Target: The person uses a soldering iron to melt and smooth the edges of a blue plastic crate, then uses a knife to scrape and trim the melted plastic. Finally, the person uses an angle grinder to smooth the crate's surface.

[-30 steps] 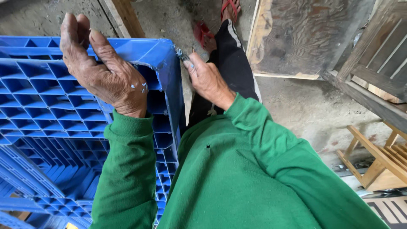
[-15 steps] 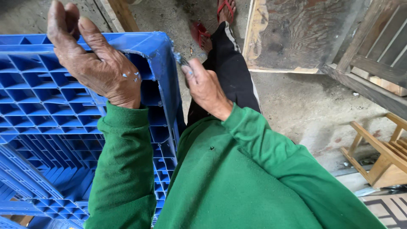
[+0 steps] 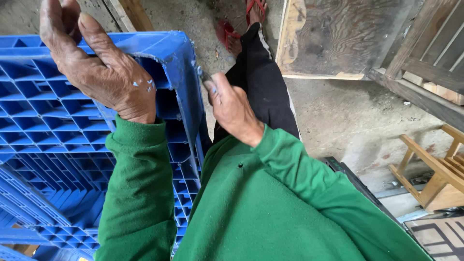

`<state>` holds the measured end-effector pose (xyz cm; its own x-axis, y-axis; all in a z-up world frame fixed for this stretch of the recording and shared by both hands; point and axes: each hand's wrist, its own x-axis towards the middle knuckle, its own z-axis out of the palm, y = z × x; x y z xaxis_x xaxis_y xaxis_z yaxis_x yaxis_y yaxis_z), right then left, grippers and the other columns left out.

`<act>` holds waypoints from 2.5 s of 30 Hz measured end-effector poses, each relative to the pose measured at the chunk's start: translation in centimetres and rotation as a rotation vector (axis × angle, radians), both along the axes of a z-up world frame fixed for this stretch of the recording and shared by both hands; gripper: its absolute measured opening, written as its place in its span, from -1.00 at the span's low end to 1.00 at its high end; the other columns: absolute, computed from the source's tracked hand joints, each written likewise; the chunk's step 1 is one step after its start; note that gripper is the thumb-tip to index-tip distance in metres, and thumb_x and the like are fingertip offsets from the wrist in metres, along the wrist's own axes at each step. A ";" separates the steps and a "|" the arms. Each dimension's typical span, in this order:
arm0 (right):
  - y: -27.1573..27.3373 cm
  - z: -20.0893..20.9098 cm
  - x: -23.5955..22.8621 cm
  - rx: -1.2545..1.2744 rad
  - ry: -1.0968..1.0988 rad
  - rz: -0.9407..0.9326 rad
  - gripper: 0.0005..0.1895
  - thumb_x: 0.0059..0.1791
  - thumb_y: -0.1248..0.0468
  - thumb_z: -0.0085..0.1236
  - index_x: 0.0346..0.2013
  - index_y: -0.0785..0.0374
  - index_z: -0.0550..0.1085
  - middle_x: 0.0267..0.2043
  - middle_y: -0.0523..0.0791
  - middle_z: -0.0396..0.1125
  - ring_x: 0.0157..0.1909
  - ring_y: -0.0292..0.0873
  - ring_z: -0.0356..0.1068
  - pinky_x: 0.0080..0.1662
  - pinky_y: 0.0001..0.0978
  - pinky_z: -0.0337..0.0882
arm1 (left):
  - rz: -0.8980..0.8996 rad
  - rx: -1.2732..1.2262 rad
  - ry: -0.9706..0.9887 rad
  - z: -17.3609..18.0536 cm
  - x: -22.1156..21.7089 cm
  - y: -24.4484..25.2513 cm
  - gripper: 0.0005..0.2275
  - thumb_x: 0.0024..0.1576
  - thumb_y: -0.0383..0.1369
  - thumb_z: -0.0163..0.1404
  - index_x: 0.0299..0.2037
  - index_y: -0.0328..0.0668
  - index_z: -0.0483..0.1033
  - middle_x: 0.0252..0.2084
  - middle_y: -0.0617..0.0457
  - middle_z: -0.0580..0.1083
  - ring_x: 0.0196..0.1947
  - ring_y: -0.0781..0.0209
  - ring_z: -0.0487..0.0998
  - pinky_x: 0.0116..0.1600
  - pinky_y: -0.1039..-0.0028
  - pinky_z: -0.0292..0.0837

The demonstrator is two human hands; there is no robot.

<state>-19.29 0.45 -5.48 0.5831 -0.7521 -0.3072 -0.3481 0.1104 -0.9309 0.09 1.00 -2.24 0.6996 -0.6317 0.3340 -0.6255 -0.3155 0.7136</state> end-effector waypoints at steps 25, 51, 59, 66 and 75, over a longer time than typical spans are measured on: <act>1.4 0.9 0.0 0.138 0.016 -0.016 -0.94 0.19 0.37 -0.03 -0.13 0.30 0.30 -0.56 0.09 0.33 -0.54 0.16 0.44 -0.46 -0.11 0.33 | -0.014 -0.048 -0.030 0.2 0.2 -0.2 -0.70 0.50 -0.23 -0.11 0.32 -0.22 0.32 0.16 -0.04 0.47 0.15 0.12 0.56 0.30 0.39 0.49; 1.6 0.8 0.0 0.078 -0.064 -0.043 -0.95 0.20 0.39 -0.05 -0.08 0.32 0.30 -0.43 0.10 0.41 -0.38 0.11 0.54 -0.38 -0.16 0.42 | -0.004 -0.056 0.014 -0.5 0.1 0.6 -0.72 0.50 -0.27 -0.08 0.34 -0.15 0.31 0.16 0.01 0.48 0.17 0.20 0.57 0.28 0.43 0.48; 1.4 1.1 -0.3 -0.062 -0.169 0.014 -0.87 0.13 0.47 -0.08 -0.03 0.32 0.28 -0.28 0.15 0.41 -0.18 0.20 0.51 -0.26 -0.13 0.47 | 0.012 -0.068 0.041 -1.0 0.1 0.3 -0.70 0.51 -0.26 -0.06 0.36 -0.19 0.32 0.20 -0.02 0.47 0.21 0.21 0.57 0.32 0.43 0.49; 0.4 -0.6 0.5 0.106 -0.100 -0.057 -0.92 0.16 0.45 -0.11 -0.04 0.31 0.28 -0.36 0.10 0.42 -0.31 0.16 0.53 -0.33 -0.14 0.43 | 0.010 -0.093 0.057 -0.3 -0.5 -0.2 -0.70 0.50 -0.26 -0.08 0.35 -0.20 0.30 0.18 -0.03 0.45 0.17 0.21 0.56 0.31 0.41 0.49; 2.1 -0.3 -1.5 -0.007 -0.057 -0.054 -0.88 0.21 0.27 0.01 -0.11 0.25 0.31 -0.43 0.10 0.35 -0.37 0.13 0.50 -0.37 -0.15 0.37 | -0.018 -0.029 0.014 0.8 -0.4 0.1 -0.72 0.52 -0.25 -0.09 0.34 -0.17 0.31 0.15 0.00 0.48 0.15 0.20 0.55 0.28 0.43 0.45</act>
<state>-20.74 2.53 -5.78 0.5579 -0.7851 -0.2689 -0.2879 0.1208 -0.9500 -0.34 1.08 -1.40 0.6930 -0.6344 0.3425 -0.6209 -0.2837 0.7308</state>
